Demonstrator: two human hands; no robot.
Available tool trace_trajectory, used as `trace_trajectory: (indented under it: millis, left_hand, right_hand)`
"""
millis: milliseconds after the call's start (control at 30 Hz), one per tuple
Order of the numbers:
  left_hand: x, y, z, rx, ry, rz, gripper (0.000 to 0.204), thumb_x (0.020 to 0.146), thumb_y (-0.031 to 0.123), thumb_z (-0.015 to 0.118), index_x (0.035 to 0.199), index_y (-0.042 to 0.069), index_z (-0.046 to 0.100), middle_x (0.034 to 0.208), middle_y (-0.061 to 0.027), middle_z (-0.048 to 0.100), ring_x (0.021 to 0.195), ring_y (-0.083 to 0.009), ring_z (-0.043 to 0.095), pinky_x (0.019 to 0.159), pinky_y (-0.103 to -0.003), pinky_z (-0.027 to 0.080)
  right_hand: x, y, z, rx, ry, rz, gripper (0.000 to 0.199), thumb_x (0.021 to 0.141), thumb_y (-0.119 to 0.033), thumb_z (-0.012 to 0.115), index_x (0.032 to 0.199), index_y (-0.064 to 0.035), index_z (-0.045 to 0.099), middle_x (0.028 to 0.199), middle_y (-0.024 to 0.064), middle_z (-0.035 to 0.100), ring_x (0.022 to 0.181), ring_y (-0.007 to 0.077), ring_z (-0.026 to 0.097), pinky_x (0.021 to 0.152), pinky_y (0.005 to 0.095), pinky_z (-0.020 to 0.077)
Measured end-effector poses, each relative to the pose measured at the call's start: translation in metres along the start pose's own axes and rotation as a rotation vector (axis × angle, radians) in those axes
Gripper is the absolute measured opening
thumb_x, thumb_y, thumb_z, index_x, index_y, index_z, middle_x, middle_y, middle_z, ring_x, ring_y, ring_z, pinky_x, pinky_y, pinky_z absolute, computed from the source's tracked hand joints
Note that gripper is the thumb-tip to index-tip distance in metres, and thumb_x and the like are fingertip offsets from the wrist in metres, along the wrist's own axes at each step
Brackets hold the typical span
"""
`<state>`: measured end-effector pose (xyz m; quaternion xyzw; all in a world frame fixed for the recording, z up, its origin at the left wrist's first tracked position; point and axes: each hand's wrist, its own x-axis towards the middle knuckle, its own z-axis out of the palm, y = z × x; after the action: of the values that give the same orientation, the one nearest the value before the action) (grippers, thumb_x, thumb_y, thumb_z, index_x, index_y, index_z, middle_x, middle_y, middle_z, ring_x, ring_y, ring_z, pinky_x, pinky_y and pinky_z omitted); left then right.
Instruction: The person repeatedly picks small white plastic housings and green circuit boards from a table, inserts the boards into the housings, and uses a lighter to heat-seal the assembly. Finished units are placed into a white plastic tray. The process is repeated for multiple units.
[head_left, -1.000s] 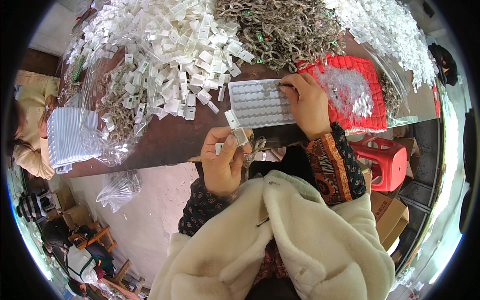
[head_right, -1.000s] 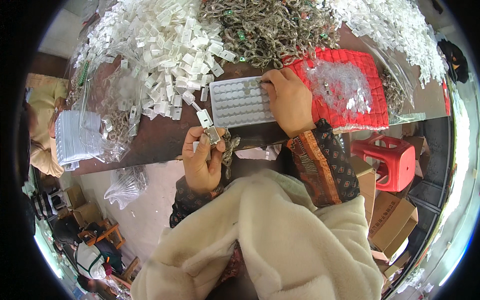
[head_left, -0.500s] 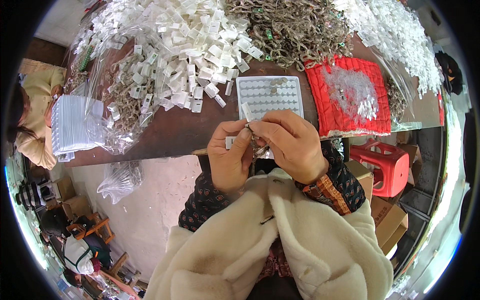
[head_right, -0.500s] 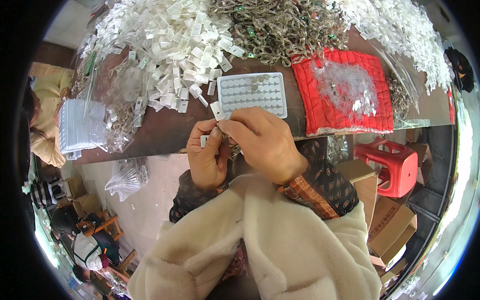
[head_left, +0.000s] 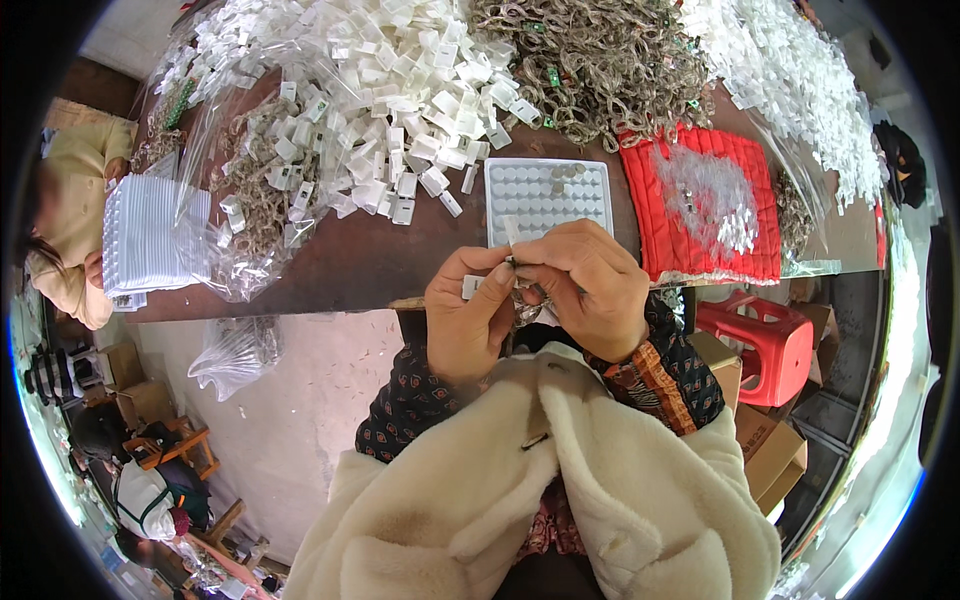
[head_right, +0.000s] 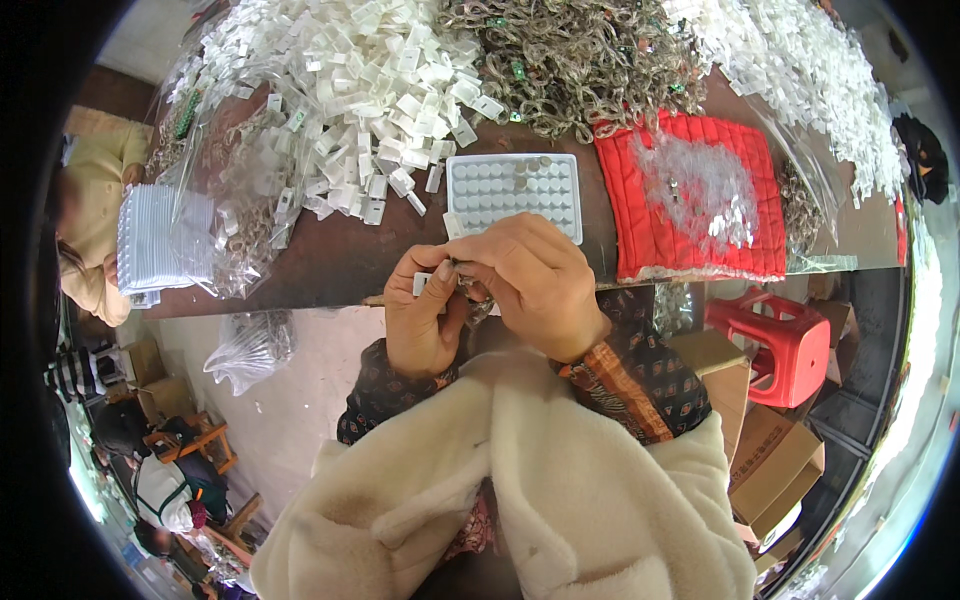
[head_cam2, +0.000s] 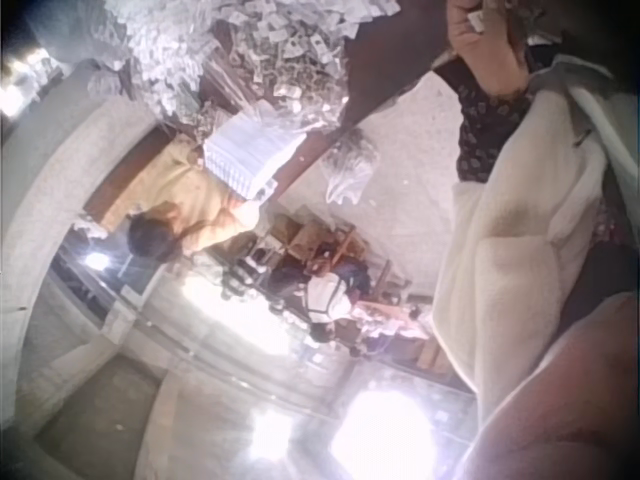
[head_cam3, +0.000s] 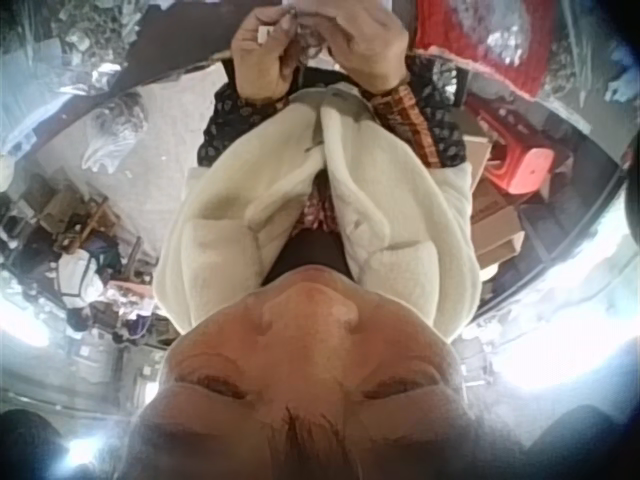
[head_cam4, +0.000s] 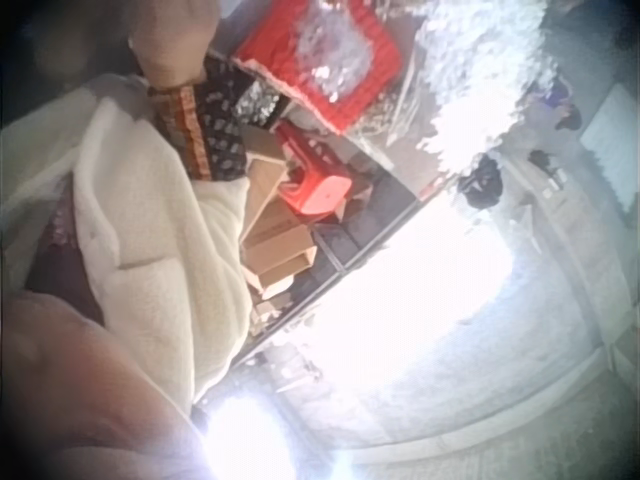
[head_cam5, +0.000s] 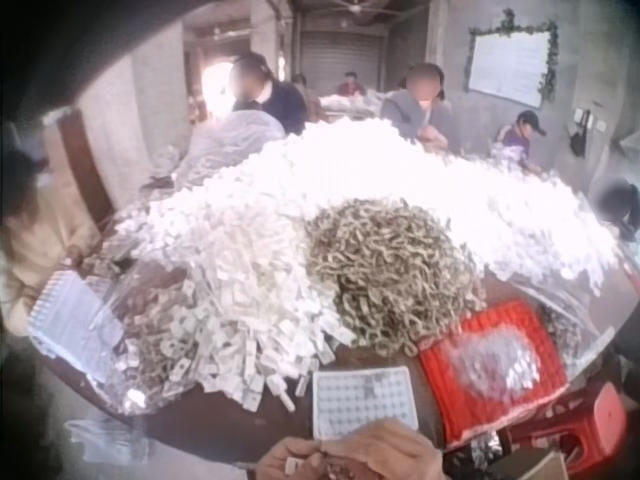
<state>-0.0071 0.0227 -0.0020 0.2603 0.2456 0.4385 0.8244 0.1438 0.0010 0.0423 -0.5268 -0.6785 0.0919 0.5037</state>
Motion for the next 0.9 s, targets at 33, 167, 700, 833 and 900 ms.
trace_trajectory:
  millis: [33,167,700,833,900]
  left_hand:
    - [0.001,0.000,-0.002,0.000,0.016,-0.003,0.013,0.099,0.009,0.057,0.111,0.004,0.059,0.084,-0.0144,0.069,0.050,-0.0029,0.048,0.040,-0.016,0.031]
    - [0.005,-0.002,-0.008,-0.011,0.054,0.015,0.014,0.099,0.009,0.057,0.110,0.001,0.058,0.095,-0.0177,0.069,0.064,-0.0094,0.060,0.037,-0.016,0.034]
    - [0.005,0.001,-0.002,-0.012,0.148,-0.037,0.013,0.098,0.010,0.060,0.109,0.004,0.059,0.089,-0.0147,0.071,0.047,-0.0040,0.047,0.039,-0.018,0.031]
    - [0.002,-0.001,0.001,0.118,0.205,-0.085,0.007,0.093,0.010,0.066,0.097,0.009,0.061,0.074,-0.0087,0.069,0.040,-0.0025,0.039,0.035,-0.020,0.027]
    - [0.002,-0.005,0.000,-0.014,0.139,-0.055,0.011,0.093,0.014,0.068,0.101,0.008,0.063,0.073,-0.0080,0.069,0.039,-0.0027,0.038,0.035,-0.020,0.025]
  right_hand:
    - [-0.001,0.001,0.001,-0.002,-0.009,0.010,0.026,0.074,0.006,0.070,0.097,-0.0060,0.071,0.085,0.0081,0.068,0.080,0.0255,0.066,0.068,0.0355,0.0543]
    - [-0.002,0.010,-0.002,-0.035,-0.032,0.104,0.027,0.077,0.006,0.069,0.102,-0.0057,0.071,0.088,0.0095,0.069,0.080,0.0270,0.066,0.070,0.0353,0.0544]
    - [-0.002,0.015,-0.007,-0.174,-0.061,0.180,0.012,0.081,0.000,0.069,0.092,-0.0046,0.069,0.088,0.0120,0.068,0.080,0.0321,0.065,0.071,0.0387,0.0524]
    - [0.001,-0.008,0.002,-0.201,-0.085,0.113,0.011,0.080,0.002,0.067,0.089,-0.0030,0.068,0.086,0.0125,0.068,0.080,0.0340,0.064,0.071,0.0405,0.0523]
    - [0.003,-0.013,0.002,-0.136,-0.078,0.165,0.009,0.079,0.006,0.065,0.085,-0.0005,0.066,0.083,0.0140,0.067,0.078,0.0342,0.064,0.072,0.0398,0.0515]
